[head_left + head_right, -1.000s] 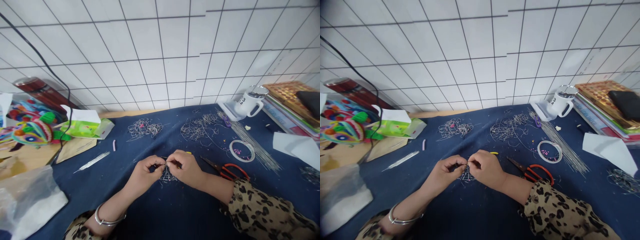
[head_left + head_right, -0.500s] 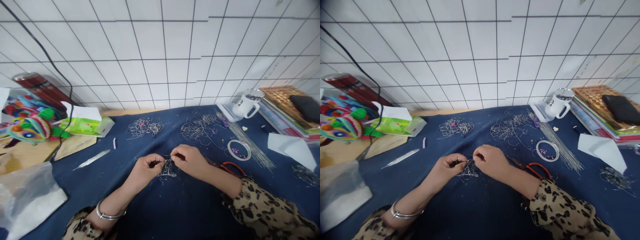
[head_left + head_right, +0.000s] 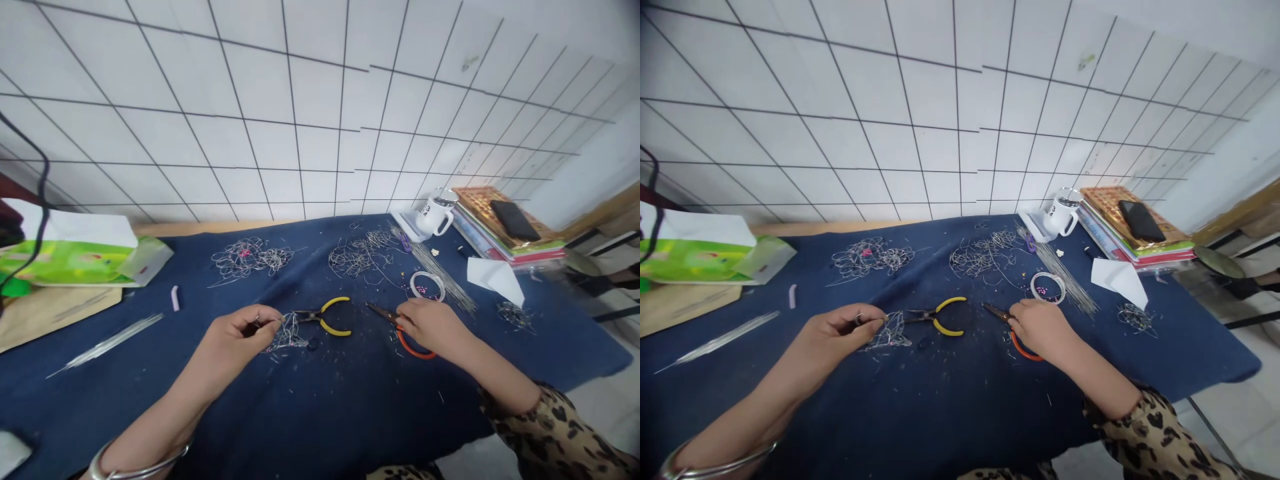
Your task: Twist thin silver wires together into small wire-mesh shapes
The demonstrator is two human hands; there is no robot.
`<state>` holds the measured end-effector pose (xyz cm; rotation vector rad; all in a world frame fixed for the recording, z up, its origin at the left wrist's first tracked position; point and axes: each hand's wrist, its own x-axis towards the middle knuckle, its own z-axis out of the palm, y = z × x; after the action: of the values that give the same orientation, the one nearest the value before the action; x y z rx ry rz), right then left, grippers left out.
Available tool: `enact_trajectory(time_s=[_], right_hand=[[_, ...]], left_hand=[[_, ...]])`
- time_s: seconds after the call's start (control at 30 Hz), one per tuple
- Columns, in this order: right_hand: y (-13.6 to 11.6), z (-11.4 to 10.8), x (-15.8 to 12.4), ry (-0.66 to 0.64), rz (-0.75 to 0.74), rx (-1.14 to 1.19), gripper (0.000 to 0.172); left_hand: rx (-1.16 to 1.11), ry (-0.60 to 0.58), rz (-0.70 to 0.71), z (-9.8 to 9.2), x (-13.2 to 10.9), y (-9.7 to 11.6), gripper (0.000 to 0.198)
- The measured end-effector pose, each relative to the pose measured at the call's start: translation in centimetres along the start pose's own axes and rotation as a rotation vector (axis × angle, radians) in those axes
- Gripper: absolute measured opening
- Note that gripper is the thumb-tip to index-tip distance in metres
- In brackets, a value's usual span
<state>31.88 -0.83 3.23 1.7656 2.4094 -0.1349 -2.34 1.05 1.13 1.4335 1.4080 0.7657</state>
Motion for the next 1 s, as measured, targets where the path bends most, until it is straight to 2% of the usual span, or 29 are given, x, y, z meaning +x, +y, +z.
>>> enact_trajectory(time_s=[0.1, 0.23, 0.33, 0.43, 0.67, 0.87, 1.0], right_hand=[[-0.9, 0.7, -0.2, 0.055, -0.041, 0.072, 0.023], [-3.8, 1.4, 1.9, 0.167, -0.168, 0.14, 0.027], [-6.3, 1.8, 4.3, 0.213, -0.272, 0.146, 0.045], [-8.2, 2.2, 6.0, 0.188, -0.349, 0.099, 0.058], [-9.5, 3.0, 6.9, 0.197, -0.341, -0.05, 0.046], [-10.3, 2.9, 7.3, 0.17, -0.278, -0.107, 0.041], [-10.0, 3.0, 8.2, 0.134, -0.24, -0.062, 0.025]], left_hand=[[-0.016, 0.009, 0.012, -0.2, 0.0, 0.1, 0.018], [-0.069, 0.037, 0.023, -0.3, 0.0, 0.4, 0.017], [-0.097, 0.002, 0.054, -0.5, 0.0, 0.6, 0.015], [-0.15, -0.005, 0.073, -0.7, 0.0, 0.5, 0.013], [-0.287, -0.01, 0.073, -1.2, 0.6, -0.1, 0.011], [-0.29, -0.053, 0.078, -0.9, 0.7, -0.5, 0.008], [-0.248, -0.043, 0.067, -0.7, 0.7, -0.2, 0.01]])
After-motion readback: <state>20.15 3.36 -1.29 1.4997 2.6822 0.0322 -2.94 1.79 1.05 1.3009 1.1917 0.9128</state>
